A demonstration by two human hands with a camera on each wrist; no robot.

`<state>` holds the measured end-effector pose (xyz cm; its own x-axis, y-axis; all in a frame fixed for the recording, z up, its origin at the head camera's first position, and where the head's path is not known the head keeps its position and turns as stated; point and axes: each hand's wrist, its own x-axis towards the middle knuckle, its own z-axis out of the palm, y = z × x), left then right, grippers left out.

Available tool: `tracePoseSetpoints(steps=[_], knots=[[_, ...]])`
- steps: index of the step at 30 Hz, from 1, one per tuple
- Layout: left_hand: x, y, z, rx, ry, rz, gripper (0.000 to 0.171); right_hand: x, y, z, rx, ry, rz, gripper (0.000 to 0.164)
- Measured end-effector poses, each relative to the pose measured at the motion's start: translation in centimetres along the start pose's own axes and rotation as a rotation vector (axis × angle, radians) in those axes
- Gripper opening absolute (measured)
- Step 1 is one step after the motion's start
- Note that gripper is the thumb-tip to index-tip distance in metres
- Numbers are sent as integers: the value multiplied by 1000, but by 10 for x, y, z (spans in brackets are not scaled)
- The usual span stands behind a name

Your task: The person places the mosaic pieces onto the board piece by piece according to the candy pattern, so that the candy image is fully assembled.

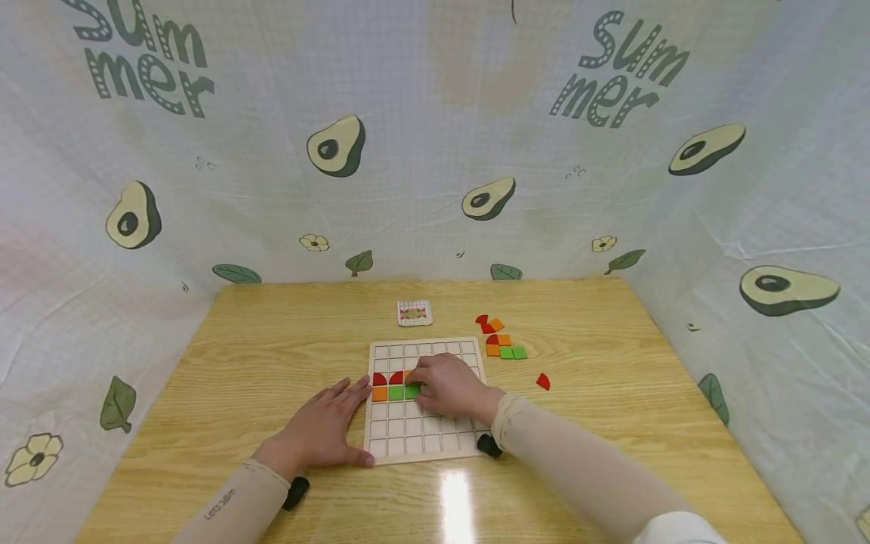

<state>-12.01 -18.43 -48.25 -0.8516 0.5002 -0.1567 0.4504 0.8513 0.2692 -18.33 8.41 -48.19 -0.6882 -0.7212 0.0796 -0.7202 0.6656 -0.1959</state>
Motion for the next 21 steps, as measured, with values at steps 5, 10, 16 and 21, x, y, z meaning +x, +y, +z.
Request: tracePoseSetpoints(steps=[5,10,16,21], knots=[[-1,1,-1,-11,7,6,116,-1,-1,-2,3,-1,4,28],[-1,0,1,-11,16,20,116,-4,3,-5,-5,0,1,28],[-1,1,-1,-7,12,19,116,-16,23,-15,28,7,39,26],[-1,2,-2,-10,14,24,116,-35,48,-29,114,35,78,28]])
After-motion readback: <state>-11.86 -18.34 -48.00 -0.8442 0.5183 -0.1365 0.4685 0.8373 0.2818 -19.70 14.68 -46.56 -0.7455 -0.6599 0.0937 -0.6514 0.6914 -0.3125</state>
